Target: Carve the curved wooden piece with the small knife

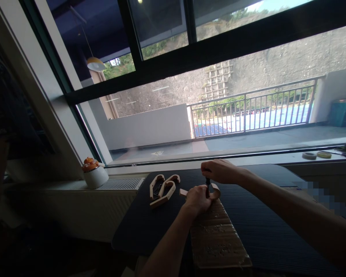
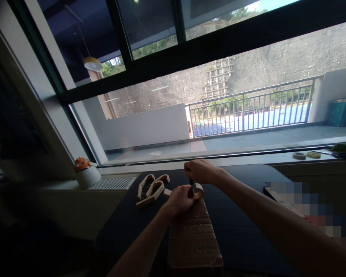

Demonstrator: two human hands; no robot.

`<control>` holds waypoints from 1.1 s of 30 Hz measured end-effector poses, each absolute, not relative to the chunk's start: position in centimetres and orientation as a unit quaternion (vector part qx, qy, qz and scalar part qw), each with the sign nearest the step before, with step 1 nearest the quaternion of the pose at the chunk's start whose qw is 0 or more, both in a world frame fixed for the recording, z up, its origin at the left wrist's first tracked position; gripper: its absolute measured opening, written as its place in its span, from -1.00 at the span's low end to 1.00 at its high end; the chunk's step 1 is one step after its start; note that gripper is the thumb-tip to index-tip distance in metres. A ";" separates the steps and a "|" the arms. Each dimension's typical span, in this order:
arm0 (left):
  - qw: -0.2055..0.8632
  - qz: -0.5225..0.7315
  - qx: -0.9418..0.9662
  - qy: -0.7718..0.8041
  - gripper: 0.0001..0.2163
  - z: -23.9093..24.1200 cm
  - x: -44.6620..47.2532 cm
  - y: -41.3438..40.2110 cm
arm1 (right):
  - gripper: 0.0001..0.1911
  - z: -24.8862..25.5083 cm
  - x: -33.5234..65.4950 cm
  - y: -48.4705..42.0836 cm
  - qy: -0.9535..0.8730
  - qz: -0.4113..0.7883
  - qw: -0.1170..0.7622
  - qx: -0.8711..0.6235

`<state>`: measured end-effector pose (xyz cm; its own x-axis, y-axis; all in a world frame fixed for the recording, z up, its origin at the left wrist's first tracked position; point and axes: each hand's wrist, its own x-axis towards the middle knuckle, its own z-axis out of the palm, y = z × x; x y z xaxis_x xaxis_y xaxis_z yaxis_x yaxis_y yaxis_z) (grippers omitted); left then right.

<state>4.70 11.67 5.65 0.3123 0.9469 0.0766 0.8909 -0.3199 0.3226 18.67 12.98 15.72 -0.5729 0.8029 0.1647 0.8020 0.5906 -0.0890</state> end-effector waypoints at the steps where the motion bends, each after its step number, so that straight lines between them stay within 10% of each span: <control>1: 0.109 0.126 0.802 0.573 -0.81 5.6 4.7 11.7 | -0.72 15.7 18.9 13.0 -0.891 0.013 0.090 -0.444; 33: 0.094 0.134 0.801 0.576 -0.81 5.9 4.8 11.3 | -0.72 14.8 19.0 13.2 -0.894 0.029 0.058 -0.443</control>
<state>4.79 11.28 5.94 0.2999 0.9480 0.1069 0.8975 -0.3184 0.3051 19.02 13.18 14.80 -0.6003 0.7959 0.0784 0.7892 0.6054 -0.1031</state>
